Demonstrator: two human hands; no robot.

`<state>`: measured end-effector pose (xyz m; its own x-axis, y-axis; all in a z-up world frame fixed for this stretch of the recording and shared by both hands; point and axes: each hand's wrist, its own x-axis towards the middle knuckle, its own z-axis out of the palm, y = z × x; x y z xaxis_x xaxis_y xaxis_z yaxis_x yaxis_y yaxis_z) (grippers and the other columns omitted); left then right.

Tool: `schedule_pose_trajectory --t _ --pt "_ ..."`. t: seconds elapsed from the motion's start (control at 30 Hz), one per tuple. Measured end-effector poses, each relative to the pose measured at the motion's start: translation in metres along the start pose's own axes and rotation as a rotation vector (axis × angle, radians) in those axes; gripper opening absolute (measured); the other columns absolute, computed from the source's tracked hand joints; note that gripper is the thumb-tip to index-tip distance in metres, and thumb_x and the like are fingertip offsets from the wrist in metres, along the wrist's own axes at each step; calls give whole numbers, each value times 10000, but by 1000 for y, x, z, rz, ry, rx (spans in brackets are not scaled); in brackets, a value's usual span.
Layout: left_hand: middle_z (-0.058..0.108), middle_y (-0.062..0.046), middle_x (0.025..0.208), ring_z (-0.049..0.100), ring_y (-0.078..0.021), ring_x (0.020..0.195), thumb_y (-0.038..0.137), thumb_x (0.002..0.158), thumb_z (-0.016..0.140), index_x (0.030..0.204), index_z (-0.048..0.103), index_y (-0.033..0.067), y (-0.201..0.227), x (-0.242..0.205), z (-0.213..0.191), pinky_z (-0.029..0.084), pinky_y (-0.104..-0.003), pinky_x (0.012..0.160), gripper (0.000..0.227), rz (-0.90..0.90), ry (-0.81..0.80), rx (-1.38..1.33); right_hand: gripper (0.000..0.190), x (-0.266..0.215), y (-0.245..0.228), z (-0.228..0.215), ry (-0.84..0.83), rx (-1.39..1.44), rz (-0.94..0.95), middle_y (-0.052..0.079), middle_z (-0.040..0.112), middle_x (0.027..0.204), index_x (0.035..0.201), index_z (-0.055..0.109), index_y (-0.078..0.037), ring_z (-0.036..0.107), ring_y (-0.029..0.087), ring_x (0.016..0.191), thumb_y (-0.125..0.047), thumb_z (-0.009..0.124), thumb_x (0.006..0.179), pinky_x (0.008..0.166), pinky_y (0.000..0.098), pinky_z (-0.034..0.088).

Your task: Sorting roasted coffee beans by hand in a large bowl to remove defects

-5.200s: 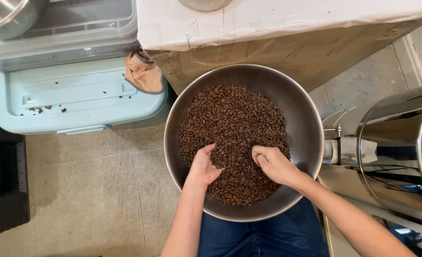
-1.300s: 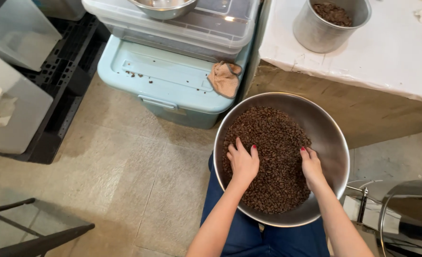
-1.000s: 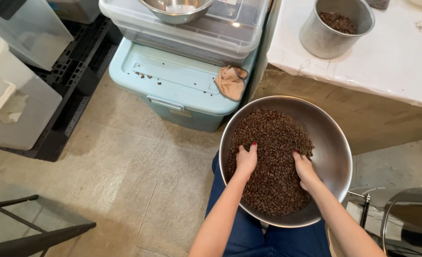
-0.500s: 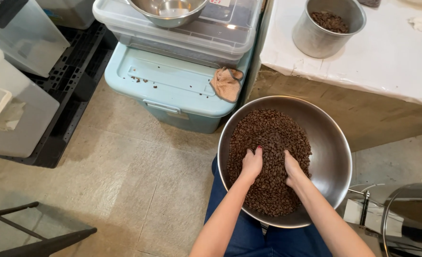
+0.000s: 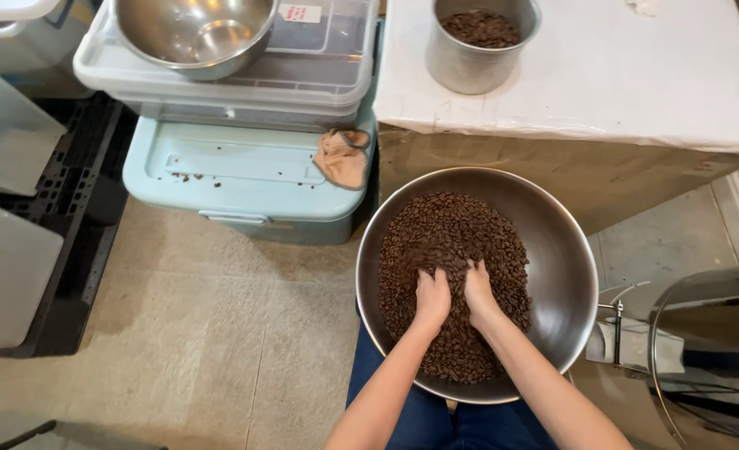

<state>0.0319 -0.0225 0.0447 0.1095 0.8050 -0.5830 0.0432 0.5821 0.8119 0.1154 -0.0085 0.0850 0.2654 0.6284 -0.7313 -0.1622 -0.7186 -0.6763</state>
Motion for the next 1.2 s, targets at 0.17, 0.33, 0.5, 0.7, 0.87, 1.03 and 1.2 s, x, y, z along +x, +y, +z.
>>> schedule_pose_trajectory --t 0.17,0.33,0.5,0.7,0.87,1.03,1.2 --pt "-6 -280 1694 6 -383 1583 455 1131 258 1626 -11 -48 61 -44 8 62 -547 1277 756 -280 -77 -453 669 21 13 -24 -47 -218 -138 239 -28 1696 1642 -27 -26 -6 379 1576 -221 356 1129 1259 580 47" --pt "247 -257 1647 269 -355 1519 463 1084 345 1606 251 -15 37 -6 26 285 -533 1220 714 -373 -5 -892 673 41 14 -56 -130 -399 -299 290 153 1662 1610 123 68 114 405 1561 -112 478 1067 1254 557 129" --pt "756 -200 1097 740 -344 999 225 906 620 1109 760 18 -24 47 24 600 -477 888 321 -479 4 -1119 454 45 20 -90 -116 -483 -483 292 469 1511 1425 535 48 303 480 1484 29 573 972 1190 641 250" --pt "769 -193 945 750 -326 888 150 872 661 960 767 -2 -5 31 15 606 -442 828 206 -507 55 -1150 321 41 19 -117 -112 -613 -578 231 642 1301 1203 696 -36 441 495 1401 85 556 940 1099 660 376" --pt "767 -186 949 751 -318 883 145 906 635 951 761 -34 0 26 14 613 -422 831 223 -483 71 -1122 252 32 8 -124 81 -790 -716 212 599 1240 1133 747 -50 536 474 1243 10 604 935 995 586 487" --pt "764 -190 992 745 -326 916 161 936 620 984 758 -34 -12 33 9 613 -433 849 244 -481 88 -1106 207 66 24 -124 115 -625 -759 131 655 739 1073 773 -34 650 286 717 6 607 956 632 377 527" --pt "762 -214 1013 742 -339 941 162 960 620 987 752 -44 -10 35 11 613 -459 864 246 -490 89 -1126 212 55 9 -108 60 -581 -725 106 681 651 1090 780 -100 642 235 620 -35 642 943 542 354 489"
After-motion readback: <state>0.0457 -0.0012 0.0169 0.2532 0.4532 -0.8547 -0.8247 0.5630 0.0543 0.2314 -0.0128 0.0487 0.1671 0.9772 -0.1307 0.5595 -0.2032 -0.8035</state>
